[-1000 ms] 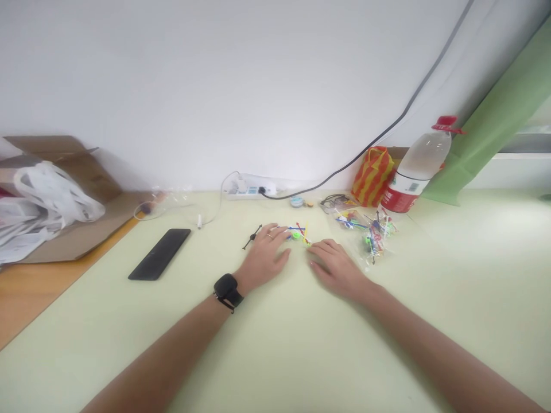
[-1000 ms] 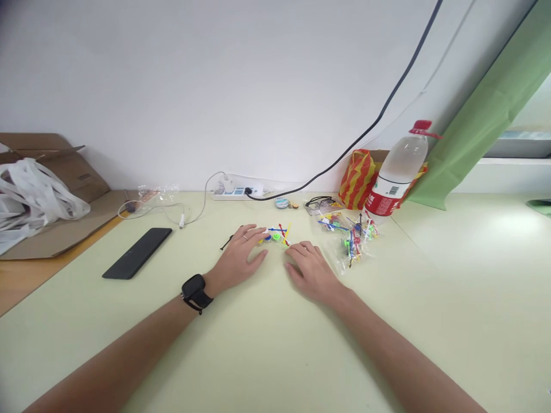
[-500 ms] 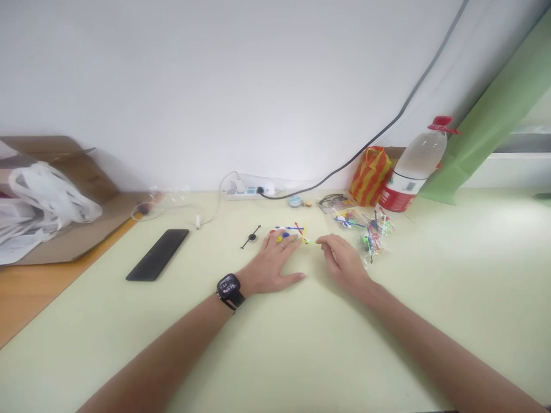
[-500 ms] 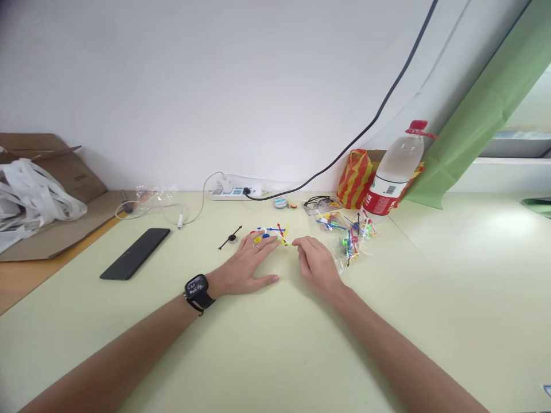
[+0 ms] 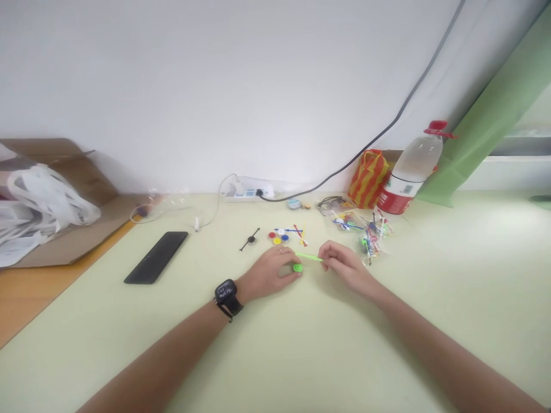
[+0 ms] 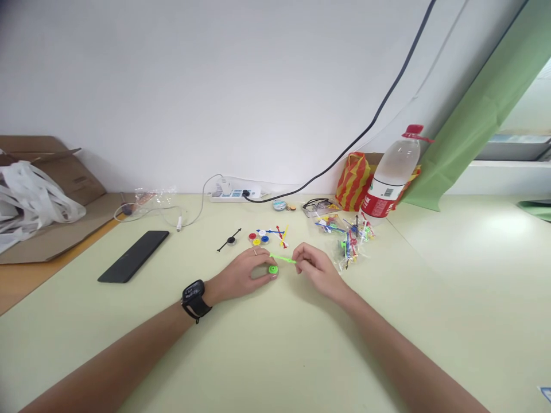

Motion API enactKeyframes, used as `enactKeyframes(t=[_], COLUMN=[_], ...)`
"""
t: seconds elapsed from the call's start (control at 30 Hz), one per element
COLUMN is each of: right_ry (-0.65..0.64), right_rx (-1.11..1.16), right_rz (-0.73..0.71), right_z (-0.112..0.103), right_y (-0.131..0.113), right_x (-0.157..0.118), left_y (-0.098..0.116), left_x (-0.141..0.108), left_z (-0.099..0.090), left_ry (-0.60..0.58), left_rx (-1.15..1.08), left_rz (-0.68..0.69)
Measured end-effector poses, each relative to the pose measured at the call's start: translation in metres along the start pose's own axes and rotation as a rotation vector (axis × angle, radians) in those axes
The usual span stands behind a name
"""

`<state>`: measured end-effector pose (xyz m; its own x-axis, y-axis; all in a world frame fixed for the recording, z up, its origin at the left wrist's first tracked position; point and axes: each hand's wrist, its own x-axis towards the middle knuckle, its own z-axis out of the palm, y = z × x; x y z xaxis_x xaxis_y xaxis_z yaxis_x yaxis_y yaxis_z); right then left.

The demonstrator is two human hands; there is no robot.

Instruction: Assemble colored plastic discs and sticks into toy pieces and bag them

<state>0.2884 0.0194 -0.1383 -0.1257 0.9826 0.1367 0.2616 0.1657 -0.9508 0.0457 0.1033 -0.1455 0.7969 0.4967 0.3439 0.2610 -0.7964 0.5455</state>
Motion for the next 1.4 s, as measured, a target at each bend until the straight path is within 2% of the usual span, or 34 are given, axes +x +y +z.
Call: enactKeyframes(t=[0.1, 0.23, 0.33, 0.63, 0.77, 0.97, 1.13, 1.27, 1.4], right_ry=[-0.15, -0.21, -0.176, -0.06, -0.035, -0.034, -0.016, -0.013, -0.047], right_rx=[0.057, 0.022, -0.092, -0.431, -0.467, -0.455, -0.458, -0.407, -0.233], right_rz=[0.012, -0.032, -0.085, -0.188, -0.254, -0.293, -0.323, -0.227, -0.114], right_z=[0.01, 0.019, 0.021, 0.019, 0.016, 0.016, 0.016, 0.016, 0.016], right_y=[-0.004, -0.003, 0.0, 0.007, 0.01, 0.009, 0.01, 0.009, 0.005], right_x=[-0.003, -0.007, -0.009, -0.011, -0.01, -0.009, -0.007, -0.008, -0.008], left_y=[0.003, 0.011, 0.016, 0.024, 0.021, 0.015, 0.014, 0.016, 0.021], left_x=[0.0, 0.0, 0.001, 0.003, 0.003, 0.002, 0.001, 0.0, 0.0], left_z=[0.0, 0.003, 0.006, 0.005, 0.007, 0.01, 0.01, 0.009, 0.007], left_ry=[0.006, 0.01, 0.005, 0.0, 0.048, 0.05, 0.091, 0.108, 0.09], left_rx=[-0.1, -0.285, -0.406, -0.498, -0.528, -0.539, -0.439, -0.316, -0.26], left_rz=[-0.086, -0.205, -0.241, -0.24, -0.243, -0.226, -0.174, -0.097, -0.067])
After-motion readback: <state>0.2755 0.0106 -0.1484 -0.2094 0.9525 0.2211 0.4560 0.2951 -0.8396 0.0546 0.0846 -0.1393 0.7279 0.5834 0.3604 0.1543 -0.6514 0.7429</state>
